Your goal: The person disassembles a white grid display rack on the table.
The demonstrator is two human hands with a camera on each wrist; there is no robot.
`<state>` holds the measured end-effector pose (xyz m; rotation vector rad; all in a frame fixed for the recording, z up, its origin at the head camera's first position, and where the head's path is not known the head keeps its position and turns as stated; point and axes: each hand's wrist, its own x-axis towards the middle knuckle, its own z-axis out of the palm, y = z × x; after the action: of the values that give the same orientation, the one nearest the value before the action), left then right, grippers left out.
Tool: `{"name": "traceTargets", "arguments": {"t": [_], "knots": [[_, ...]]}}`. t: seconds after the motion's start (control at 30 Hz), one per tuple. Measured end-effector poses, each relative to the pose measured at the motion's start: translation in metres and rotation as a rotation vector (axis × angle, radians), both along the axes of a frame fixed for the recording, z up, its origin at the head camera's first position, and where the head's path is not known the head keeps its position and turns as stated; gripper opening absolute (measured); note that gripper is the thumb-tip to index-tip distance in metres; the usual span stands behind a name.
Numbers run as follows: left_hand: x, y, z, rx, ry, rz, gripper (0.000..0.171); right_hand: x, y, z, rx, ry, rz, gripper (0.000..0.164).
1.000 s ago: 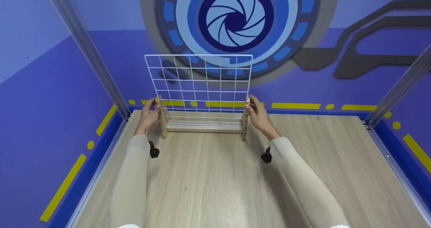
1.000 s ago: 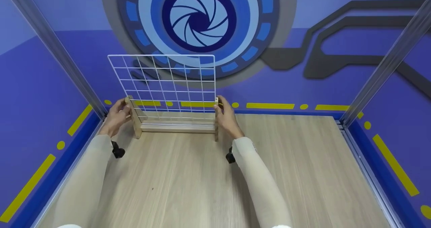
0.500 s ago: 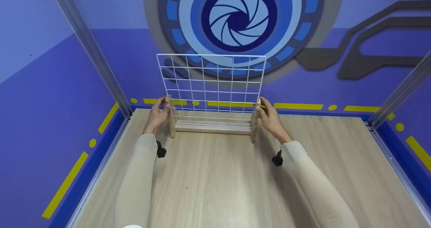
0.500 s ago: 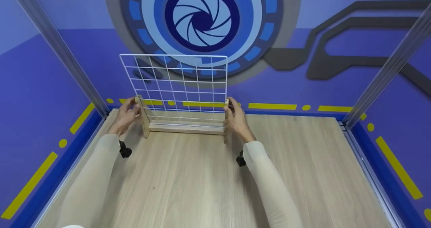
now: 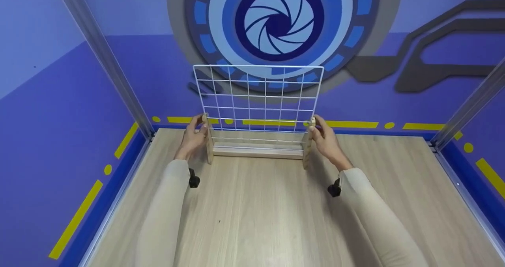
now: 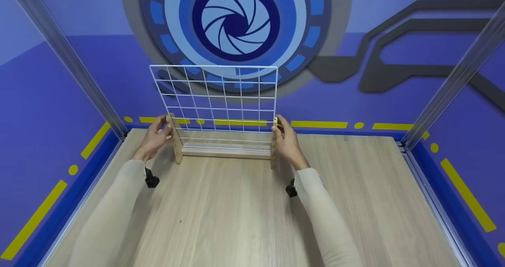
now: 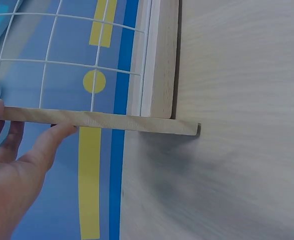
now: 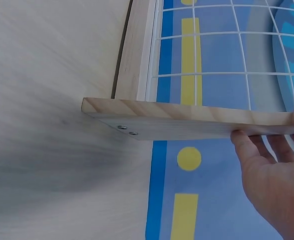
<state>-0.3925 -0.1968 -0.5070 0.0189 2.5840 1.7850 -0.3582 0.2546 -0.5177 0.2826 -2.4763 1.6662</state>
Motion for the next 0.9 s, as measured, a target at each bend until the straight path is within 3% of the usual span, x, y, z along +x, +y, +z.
{"name": "traceTargets", "arguments": {"t": [0.23,0.53,0.9], "knots": [[0.003,0.013,-0.001,-0.003,0.045,-0.051,0.050,0.005,0.013,-0.001,-0.025,-0.010,0.000,0.056],[0.001,0.031,-0.001,-0.036,0.042,-0.060,0.051,0.011,0.033,-0.002,-0.008,-0.057,-0.023,0.062],[-0.002,0.054,-0.005,-0.021,0.049,-0.078,0.050,0.025,0.054,-0.003,-0.025,-0.048,-0.038,0.062]]}}
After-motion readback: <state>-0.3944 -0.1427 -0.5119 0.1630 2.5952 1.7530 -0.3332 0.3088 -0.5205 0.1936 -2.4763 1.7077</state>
